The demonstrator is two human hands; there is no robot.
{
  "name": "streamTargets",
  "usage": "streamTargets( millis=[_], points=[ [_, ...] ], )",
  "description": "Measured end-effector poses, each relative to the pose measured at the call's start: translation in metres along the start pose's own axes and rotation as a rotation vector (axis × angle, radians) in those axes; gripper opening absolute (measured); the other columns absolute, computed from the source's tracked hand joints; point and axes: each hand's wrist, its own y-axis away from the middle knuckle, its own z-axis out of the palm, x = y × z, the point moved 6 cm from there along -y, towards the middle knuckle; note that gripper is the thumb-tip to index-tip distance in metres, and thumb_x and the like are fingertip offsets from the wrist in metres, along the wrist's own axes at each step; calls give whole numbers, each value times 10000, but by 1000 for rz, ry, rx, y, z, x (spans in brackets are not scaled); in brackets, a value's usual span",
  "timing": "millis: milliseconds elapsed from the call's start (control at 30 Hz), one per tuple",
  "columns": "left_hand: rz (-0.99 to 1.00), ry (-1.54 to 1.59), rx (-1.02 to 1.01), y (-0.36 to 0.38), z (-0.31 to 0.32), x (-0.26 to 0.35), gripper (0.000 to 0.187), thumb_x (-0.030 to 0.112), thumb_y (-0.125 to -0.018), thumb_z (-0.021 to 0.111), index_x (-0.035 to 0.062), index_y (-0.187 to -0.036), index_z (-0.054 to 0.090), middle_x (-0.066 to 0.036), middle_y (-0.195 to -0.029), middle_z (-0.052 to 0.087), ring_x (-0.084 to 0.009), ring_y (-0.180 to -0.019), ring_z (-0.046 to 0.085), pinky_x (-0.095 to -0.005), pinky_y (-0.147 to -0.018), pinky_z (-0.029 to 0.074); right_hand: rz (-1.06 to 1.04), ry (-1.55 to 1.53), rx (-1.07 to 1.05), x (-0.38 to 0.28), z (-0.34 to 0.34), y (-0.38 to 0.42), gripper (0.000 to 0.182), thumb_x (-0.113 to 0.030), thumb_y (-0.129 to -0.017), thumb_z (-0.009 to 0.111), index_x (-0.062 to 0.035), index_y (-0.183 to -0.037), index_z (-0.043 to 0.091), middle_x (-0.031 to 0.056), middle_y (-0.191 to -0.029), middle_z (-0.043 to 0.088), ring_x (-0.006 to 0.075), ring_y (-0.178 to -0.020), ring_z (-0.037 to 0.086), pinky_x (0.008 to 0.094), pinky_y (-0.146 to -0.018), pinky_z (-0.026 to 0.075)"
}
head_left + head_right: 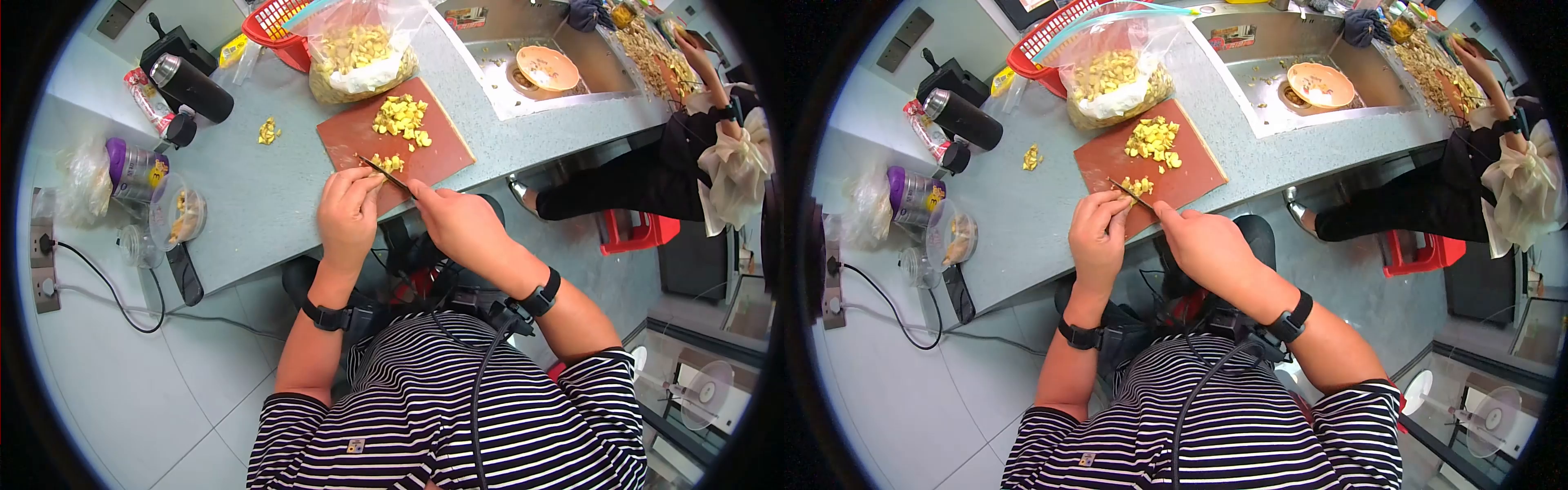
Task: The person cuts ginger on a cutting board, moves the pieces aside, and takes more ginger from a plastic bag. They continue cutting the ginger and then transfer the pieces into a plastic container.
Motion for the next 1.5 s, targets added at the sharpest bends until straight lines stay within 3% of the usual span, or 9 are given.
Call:
streamTargets(
  millis=[400, 667, 867, 1500],
  points=[
    [49, 36, -3, 3, 1, 1, 162, -43, -936, 892, 17, -1080, 850, -124, -1133, 824, -343, -1056, 785, -431, -916, 629, -25, -3, 25, -4, 20, -23, 375, -200, -1140, 674, -55, -1485, 701, 212, -963, 808, 435, -852, 810, 559, -736, 646],
    [50, 33, 21, 4, 1, 2, 171, -9, -929, 887, 47, -1087, 850, -97, -1124, 800, -339, -1059, 771, -452, -900, 634, 65, -256, 63, 6, 18, -8, 356, -210, -1175, 658, -70, -1501, 690, 235, -1132, 831, 475, -1040, 798, 584, -881, 647],
    [47, 22, 1, 3, 0, 4, 149, -38, -951, 891, 5, -1083, 836, -127, -1131, 815, -340, -1046, 784, -425, -904, 631, 78, -253, 47, 7, 10, 5, 349, -204, -1174, 664, -66, -1494, 690, 244, -1166, 831, 471, -1056, 801, 580, -885, 651],
    [54, 9, -4, 2, 0, 6, 155, -52, -943, 892, 7, -1080, 849, -127, -1120, 818, -332, -1030, 782, -419, -891, 627, 1, -132, 28, 3, -2, 9, 340, -212, -1162, 677, -66, -1468, 674, 205, -997, 813, 448, -909, 802, 575, -778, 642]
  ],
)
